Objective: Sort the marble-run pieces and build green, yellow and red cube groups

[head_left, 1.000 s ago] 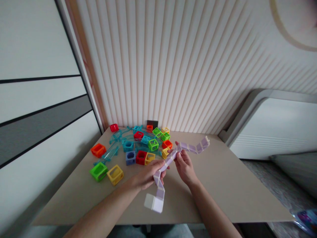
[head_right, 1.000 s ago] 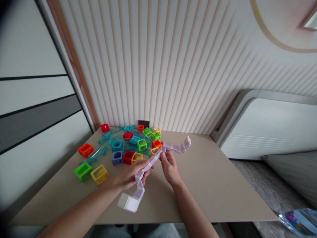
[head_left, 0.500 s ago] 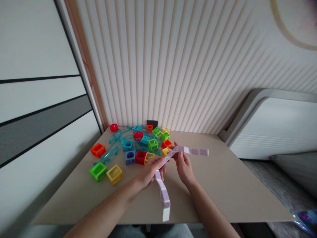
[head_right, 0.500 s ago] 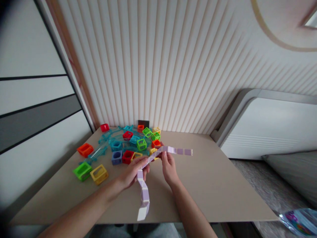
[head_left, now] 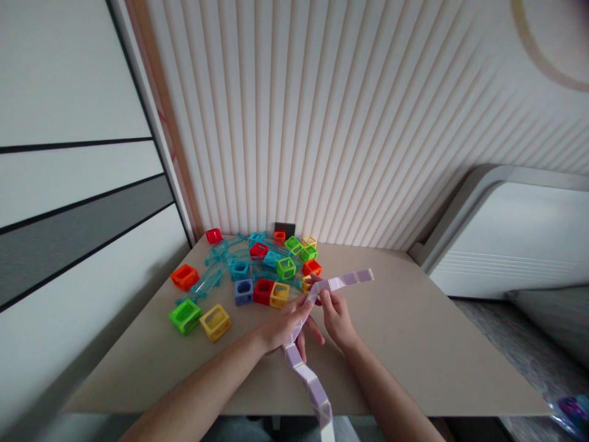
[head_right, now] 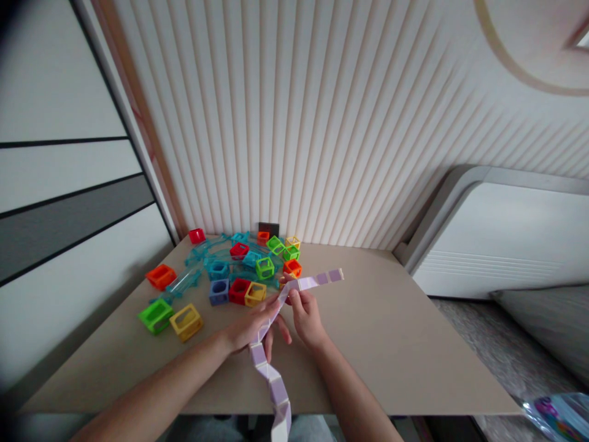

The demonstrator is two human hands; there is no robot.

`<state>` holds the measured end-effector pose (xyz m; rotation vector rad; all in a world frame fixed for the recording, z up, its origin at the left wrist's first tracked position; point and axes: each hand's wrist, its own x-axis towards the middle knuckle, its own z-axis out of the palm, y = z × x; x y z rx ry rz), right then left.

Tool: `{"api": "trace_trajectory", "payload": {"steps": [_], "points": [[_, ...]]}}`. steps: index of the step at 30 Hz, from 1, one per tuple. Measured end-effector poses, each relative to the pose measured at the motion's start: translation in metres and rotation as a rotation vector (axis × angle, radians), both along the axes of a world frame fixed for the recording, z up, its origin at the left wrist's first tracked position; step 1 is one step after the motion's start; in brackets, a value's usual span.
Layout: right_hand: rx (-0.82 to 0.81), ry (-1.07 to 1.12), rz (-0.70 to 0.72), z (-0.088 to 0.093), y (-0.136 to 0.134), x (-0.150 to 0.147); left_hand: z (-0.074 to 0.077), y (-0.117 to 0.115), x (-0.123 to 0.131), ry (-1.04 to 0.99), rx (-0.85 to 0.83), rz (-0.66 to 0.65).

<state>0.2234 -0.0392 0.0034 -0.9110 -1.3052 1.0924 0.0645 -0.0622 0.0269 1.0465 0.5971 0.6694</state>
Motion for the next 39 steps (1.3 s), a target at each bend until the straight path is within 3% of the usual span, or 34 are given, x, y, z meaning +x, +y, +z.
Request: {"api": "trace_trajectory", "payload": {"steps": [8,14,26,33,39], "points": [[0.014,0.079,0.108,0.007,-0.004,-0.004,-0.015,0.004,-0.001,-0.053,-0.11,-0.076],[-0.005,0.074,0.021,0.008,-0.003,-0.001,-0.009,0.002,0.001,-0.004,-0.017,0.018],[0.001,0.095,-0.088,0.009,-0.001,-0.001,-0.016,0.0,0.01,0.039,0.049,0.026],[-0.053,0.076,-0.159,0.006,-0.001,-0.001,-0.016,-0.004,0.01,0.046,0.053,-0.044],[-0.063,0.039,-0.164,0.01,-0.003,-0.003,-0.017,-0.005,0.011,0.067,0.053,-0.001]]}}
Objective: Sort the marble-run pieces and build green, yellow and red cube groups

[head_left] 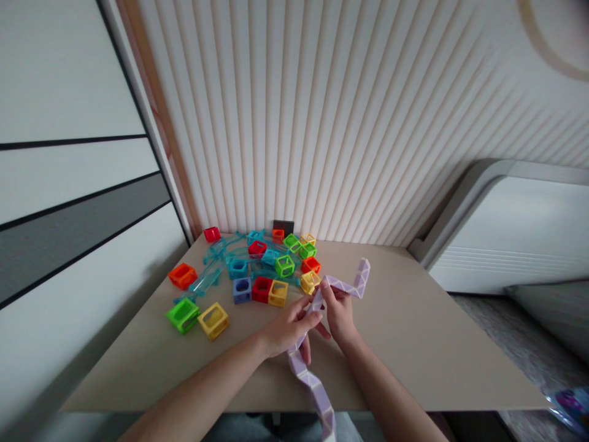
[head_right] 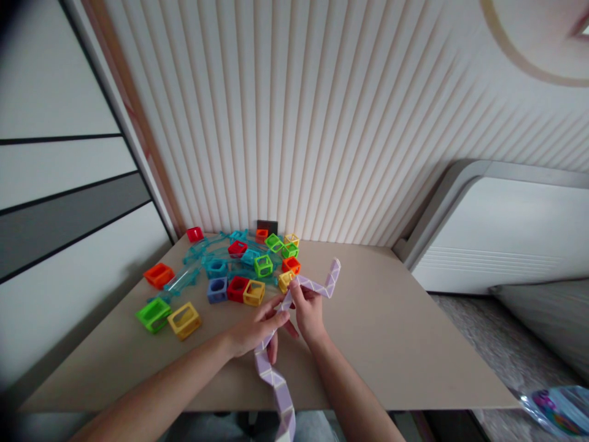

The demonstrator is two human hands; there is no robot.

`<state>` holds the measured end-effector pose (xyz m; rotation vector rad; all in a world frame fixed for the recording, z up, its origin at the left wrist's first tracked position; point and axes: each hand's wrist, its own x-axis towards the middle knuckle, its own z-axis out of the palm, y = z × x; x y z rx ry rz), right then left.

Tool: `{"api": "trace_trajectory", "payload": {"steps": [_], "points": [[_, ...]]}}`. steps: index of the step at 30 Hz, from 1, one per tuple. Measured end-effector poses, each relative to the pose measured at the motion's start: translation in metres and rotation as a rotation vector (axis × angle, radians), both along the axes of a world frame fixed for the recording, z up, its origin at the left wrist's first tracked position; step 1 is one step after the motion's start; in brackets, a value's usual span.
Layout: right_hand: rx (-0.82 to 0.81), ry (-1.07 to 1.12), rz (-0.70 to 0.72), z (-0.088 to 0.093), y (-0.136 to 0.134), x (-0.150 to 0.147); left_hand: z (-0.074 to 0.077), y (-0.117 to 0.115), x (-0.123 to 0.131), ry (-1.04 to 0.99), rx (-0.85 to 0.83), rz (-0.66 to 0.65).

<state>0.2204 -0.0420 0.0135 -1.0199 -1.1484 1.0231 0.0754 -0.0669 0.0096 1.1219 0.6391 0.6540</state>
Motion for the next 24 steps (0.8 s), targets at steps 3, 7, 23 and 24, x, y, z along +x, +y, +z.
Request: {"api": "trace_trajectory", "payload": {"steps": [3,7,23,24], "points": [[-0.027,0.019,0.025,-0.003,0.001,-0.003,0.001,0.002,0.0,-0.026,-0.033,0.013],[-0.018,0.099,-0.006,-0.011,0.007,0.0,0.001,0.005,-0.002,-0.114,-0.066,0.068],[0.033,-0.039,0.021,-0.005,0.007,0.004,-0.001,0.011,0.003,0.01,-0.082,0.337],[0.041,-0.037,0.025,-0.005,0.007,0.004,-0.001,0.011,0.002,-0.002,-0.081,0.336]]}}
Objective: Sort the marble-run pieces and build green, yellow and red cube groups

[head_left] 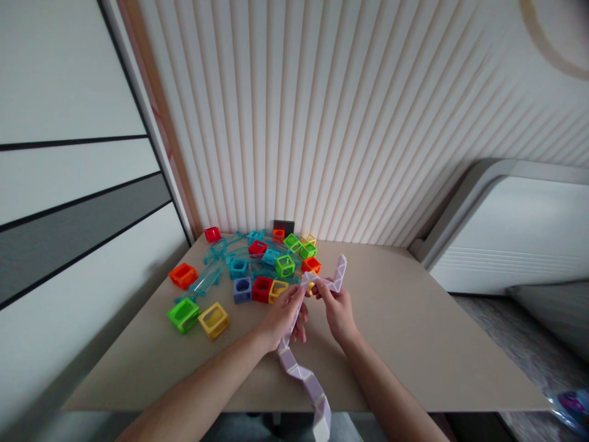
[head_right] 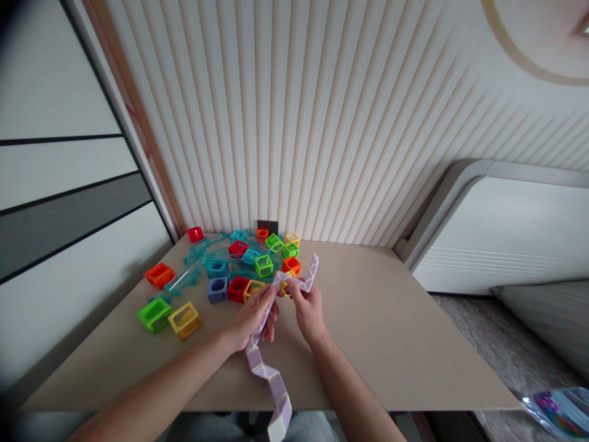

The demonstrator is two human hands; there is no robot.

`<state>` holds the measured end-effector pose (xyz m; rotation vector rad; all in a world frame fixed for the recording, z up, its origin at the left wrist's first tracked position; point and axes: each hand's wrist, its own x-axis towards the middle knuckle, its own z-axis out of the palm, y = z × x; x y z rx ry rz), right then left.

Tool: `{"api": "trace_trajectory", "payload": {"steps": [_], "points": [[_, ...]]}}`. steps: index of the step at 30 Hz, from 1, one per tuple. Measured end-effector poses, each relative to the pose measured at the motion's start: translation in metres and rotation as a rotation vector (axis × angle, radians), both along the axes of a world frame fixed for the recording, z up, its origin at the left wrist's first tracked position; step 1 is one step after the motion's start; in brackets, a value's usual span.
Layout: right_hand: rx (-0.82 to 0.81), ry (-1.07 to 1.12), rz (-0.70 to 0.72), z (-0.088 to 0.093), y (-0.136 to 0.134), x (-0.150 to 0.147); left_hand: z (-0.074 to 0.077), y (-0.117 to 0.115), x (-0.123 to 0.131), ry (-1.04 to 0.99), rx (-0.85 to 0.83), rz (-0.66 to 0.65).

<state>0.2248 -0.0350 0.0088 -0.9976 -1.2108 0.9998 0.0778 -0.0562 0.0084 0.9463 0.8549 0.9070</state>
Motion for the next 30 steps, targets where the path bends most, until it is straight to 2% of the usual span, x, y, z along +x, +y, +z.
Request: {"api": "trace_trajectory", "payload": {"steps": [9,16,21,25,30], "points": [[0.039,-0.002,0.024,0.003,-0.002,0.002,0.007,0.0,-0.005,-0.106,-0.024,-0.059],[0.039,0.014,0.027,0.005,-0.002,0.002,0.001,0.006,-0.013,-0.171,-0.135,-0.176],[0.05,0.127,0.069,-0.008,0.004,0.007,0.003,0.009,-0.021,-0.244,-0.156,-0.335],[0.053,0.143,0.078,-0.021,0.007,0.01,0.01,0.006,-0.027,-0.272,-0.157,-0.388],[0.039,0.149,0.13,-0.022,0.005,0.01,0.018,-0.001,-0.033,-0.224,-0.192,-0.52]]}}
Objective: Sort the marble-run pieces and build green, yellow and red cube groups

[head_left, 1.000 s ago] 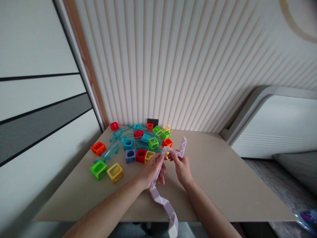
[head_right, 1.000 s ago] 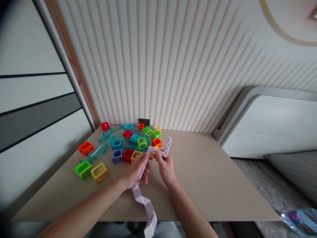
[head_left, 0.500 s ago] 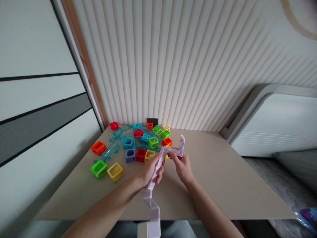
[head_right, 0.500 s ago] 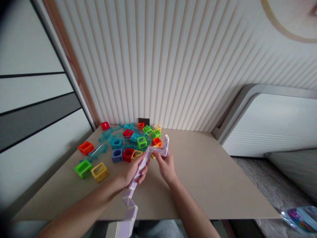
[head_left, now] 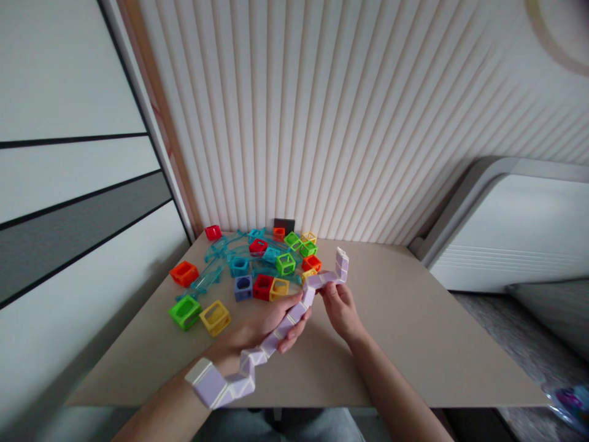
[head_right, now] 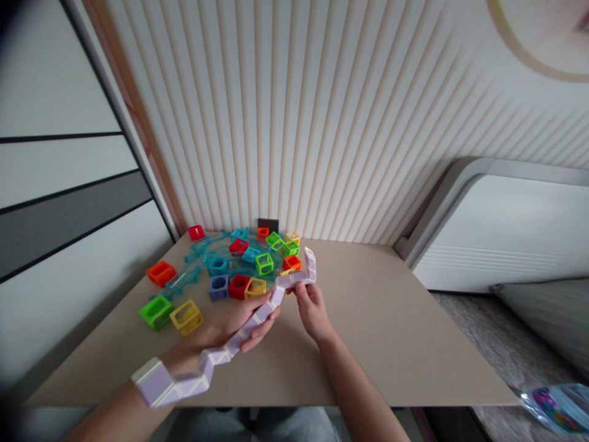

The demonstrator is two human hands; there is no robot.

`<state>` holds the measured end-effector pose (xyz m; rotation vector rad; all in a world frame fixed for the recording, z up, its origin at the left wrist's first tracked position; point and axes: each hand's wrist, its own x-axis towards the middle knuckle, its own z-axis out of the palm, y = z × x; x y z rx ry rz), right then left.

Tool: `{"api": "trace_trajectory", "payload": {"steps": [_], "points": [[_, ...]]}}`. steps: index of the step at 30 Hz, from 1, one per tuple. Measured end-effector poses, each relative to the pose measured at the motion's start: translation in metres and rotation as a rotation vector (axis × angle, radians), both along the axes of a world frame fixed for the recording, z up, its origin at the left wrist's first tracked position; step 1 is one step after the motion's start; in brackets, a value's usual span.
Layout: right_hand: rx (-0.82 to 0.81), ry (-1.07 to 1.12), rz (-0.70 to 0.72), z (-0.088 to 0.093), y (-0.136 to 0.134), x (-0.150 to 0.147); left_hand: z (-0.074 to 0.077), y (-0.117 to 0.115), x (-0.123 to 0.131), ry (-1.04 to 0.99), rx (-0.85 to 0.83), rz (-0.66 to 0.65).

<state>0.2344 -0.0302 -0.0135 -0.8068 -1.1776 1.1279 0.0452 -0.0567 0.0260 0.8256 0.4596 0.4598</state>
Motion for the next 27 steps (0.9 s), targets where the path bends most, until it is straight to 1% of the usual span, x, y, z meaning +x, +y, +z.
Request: {"api": "trace_trajectory", "payload": {"steps": [2,6,9,11,13,15,18,23,27], "points": [[-0.013,0.014,0.025,0.004,-0.001,-0.002,0.002,-0.002,0.001,0.032,-0.007,-0.003],[-0.024,0.078,0.027,0.013,-0.003,-0.005,0.004,-0.003,0.008,0.045,0.03,0.097],[0.006,0.093,0.06,0.018,-0.005,-0.006,0.002,-0.003,0.012,0.02,0.075,0.122],[0.018,0.084,0.085,0.017,-0.004,-0.005,-0.001,-0.002,0.013,0.02,0.096,0.121],[0.011,0.061,0.069,0.014,-0.003,-0.003,-0.004,-0.001,0.015,0.02,0.121,0.149],[0.003,0.033,0.021,0.012,-0.001,-0.001,-0.005,0.0,0.016,0.021,0.153,0.207],[0.006,0.008,-0.013,0.012,-0.001,-0.001,-0.005,0.001,0.017,0.034,0.175,0.268],[0.008,-0.012,0.086,0.022,-0.007,-0.006,-0.004,0.002,0.017,-0.019,0.106,0.267],[-0.015,-0.033,0.119,0.02,-0.008,-0.004,-0.003,0.002,0.016,0.006,0.088,0.246]]}}
